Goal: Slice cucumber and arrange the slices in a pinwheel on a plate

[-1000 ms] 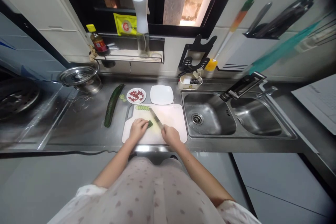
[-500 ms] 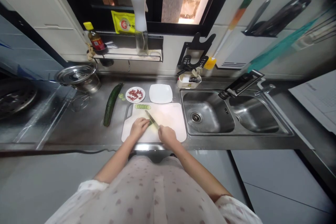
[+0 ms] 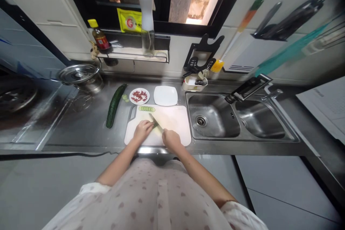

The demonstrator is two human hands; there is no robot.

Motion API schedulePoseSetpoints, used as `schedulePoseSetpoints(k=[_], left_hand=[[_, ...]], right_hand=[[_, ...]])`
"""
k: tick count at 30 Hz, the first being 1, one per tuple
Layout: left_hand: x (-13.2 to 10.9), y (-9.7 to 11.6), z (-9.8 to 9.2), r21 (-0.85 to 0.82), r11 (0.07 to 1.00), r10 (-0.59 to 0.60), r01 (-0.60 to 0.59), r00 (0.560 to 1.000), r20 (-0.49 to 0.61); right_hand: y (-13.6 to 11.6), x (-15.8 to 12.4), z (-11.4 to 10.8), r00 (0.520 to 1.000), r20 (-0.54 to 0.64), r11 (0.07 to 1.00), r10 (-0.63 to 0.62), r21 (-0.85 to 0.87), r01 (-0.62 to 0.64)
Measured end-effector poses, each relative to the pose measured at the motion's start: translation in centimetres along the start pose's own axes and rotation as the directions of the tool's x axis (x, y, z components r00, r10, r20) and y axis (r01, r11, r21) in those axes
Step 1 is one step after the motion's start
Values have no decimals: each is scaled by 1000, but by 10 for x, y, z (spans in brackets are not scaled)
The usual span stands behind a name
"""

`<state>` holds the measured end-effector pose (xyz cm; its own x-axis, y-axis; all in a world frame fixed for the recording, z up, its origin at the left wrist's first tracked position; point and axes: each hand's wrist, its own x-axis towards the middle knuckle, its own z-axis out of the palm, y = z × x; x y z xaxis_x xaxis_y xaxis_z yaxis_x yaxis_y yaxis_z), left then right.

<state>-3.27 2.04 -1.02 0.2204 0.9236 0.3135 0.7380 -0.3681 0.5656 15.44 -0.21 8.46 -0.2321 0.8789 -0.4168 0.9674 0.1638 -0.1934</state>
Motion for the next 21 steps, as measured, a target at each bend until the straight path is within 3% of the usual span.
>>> schedulePoseSetpoints(k=[15,21], left_hand=[[-1,-2,3,8,1000,10,-10,1000,1],[0,0,1,-3,1000,15,-15,1000,1]], right_hand=[[13,-20,-7,986,165,999,16,-47,-9],[8,-15,-9,988,153,999,1,-48,7]])
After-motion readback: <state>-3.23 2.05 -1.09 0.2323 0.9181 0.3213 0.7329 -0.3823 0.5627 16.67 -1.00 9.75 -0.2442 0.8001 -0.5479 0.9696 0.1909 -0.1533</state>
